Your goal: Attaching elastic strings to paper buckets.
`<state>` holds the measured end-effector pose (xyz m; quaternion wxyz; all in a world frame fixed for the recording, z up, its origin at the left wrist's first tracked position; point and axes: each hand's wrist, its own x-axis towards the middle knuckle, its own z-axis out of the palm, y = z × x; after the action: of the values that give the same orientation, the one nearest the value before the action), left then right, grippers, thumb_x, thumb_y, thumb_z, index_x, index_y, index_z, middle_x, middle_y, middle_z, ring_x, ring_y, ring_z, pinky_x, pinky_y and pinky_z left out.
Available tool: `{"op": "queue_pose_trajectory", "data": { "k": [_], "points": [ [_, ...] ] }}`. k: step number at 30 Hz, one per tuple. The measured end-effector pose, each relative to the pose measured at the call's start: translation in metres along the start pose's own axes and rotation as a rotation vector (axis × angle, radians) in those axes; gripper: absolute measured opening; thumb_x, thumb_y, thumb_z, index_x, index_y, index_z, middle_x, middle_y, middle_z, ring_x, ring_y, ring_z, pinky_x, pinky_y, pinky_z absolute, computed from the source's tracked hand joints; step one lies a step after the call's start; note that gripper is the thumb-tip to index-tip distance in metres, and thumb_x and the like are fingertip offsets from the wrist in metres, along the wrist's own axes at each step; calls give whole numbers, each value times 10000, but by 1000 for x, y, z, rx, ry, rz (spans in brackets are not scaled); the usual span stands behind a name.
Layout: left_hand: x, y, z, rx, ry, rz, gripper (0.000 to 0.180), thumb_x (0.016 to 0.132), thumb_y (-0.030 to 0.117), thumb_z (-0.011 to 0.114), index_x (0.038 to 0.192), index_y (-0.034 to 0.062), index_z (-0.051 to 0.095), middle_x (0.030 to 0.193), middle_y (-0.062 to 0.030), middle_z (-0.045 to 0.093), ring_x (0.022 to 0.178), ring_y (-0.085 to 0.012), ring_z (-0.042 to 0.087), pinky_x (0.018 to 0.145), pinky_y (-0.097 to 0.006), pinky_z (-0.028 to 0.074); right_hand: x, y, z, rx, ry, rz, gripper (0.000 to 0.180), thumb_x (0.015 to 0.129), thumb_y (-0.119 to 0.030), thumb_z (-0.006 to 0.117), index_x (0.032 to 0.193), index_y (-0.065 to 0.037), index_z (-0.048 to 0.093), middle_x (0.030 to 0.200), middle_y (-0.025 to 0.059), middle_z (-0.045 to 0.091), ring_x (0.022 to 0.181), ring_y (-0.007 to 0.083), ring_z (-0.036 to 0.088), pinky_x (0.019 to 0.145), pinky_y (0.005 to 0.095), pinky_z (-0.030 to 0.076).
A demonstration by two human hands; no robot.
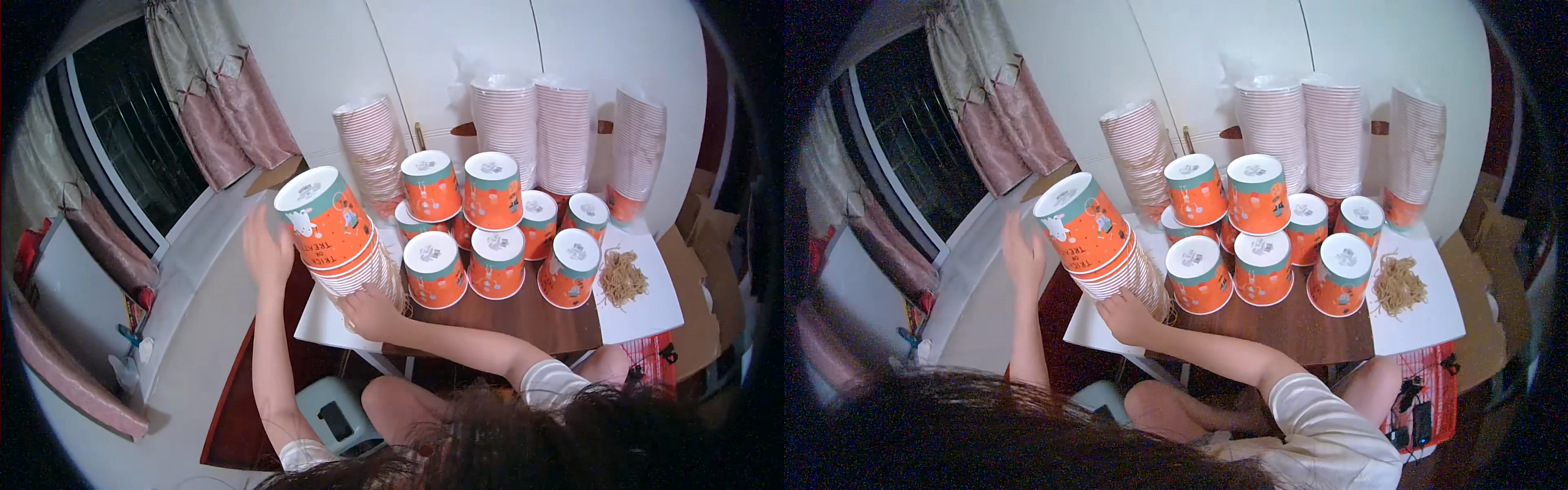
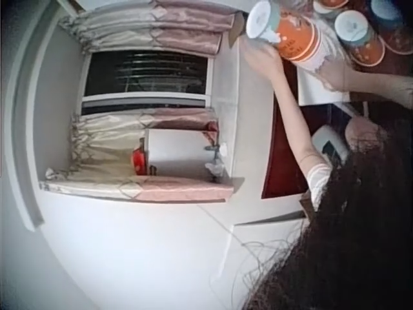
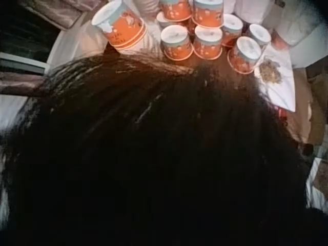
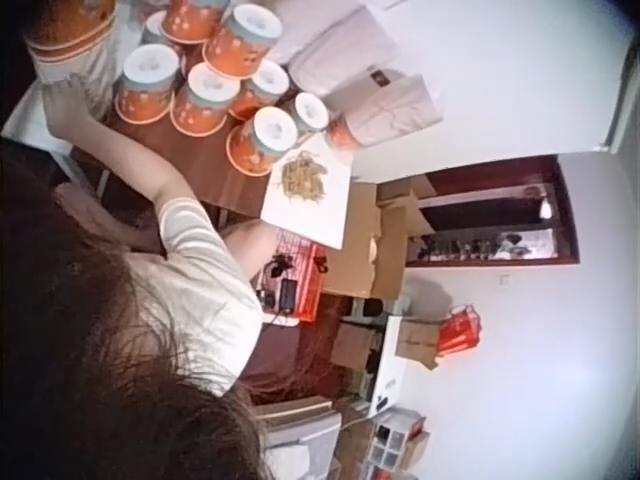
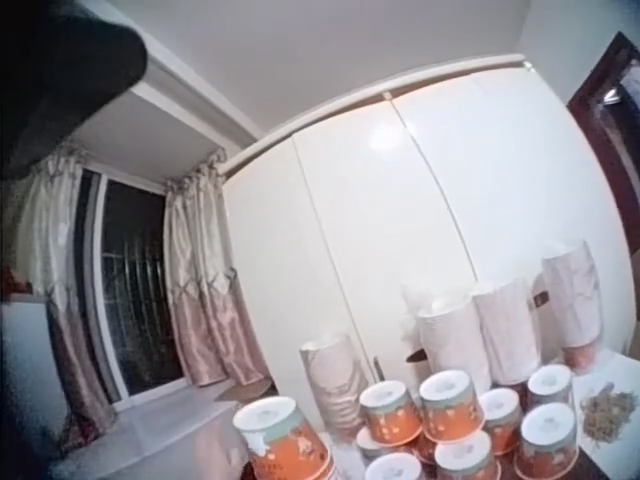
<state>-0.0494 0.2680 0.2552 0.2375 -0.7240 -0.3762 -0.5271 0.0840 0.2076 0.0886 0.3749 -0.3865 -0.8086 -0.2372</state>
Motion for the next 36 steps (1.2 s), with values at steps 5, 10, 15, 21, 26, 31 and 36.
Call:
{"op": "queue_pose_trajectory", "data": {
  "k": [5,10,15,21,26,31,36],
  "points": [
    [31,32,18,92,-288,229,341,774,270,530,1057,81,529,1065,-130,536,988,-302,490,883,-422,327,-8,-4,-11,79,-4,14,328,667,-133,509,956,18,540,829,110,528,823,226,498,821,400,350],
    [20,35,36,62,-352,158,288,748,312,558,941,100,589,940,-80,601,865,-263,552,842,-387,343,-48,-1,-51,193,-167,49,443,613,-165,599,1022,-22,511,1068,144,479,999,275,453,904,421,316],
    [12,37,33,92,-316,175,294,741,310,565,941,97,586,944,-77,600,874,-258,550,841,-382,343,-112,3,-82,374,-243,151,426,650,-178,595,1042,-40,499,1074,127,489,1007,283,458,891,404,337],
    [15,70,32,152,-410,120,364,724,285,587,1024,84,542,1044,-115,552,1029,-267,484,910,-424,303,-242,-21,-109,560,-331,468,336,721,-189,549,1009,-21,500,1015,176,514,950,337,486,819,410,400],
    [-10,137,65,-28,-410,282,422,677,217,628,1035,27,514,1041,-143,526,1031,-298,462,882,-437,333,-336,-54,-132,684,-767,752,292,766,-231,526,1010,-72,500,943,156,530,889,341,508,769,419,421],
    [-31,198,166,-268,-472,341,399,691,173,609,1043,10,515,1061,-138,522,1028,-280,468,869,-397,357,-382,-72,-144,576,-796,767,289,762,-237,528,1003,-79,508,920,146,534,866,334,516,754,422,427],
    [-17,241,238,-302,-463,416,421,682,195,625,1044,10,514,1114,-140,498,1066,-274,447,883,-394,353,-383,-64,-163,465,-772,801,293,756,-242,533,1000,-80,515,908,139,538,859,324,524,745,423,432]
  ]
}}
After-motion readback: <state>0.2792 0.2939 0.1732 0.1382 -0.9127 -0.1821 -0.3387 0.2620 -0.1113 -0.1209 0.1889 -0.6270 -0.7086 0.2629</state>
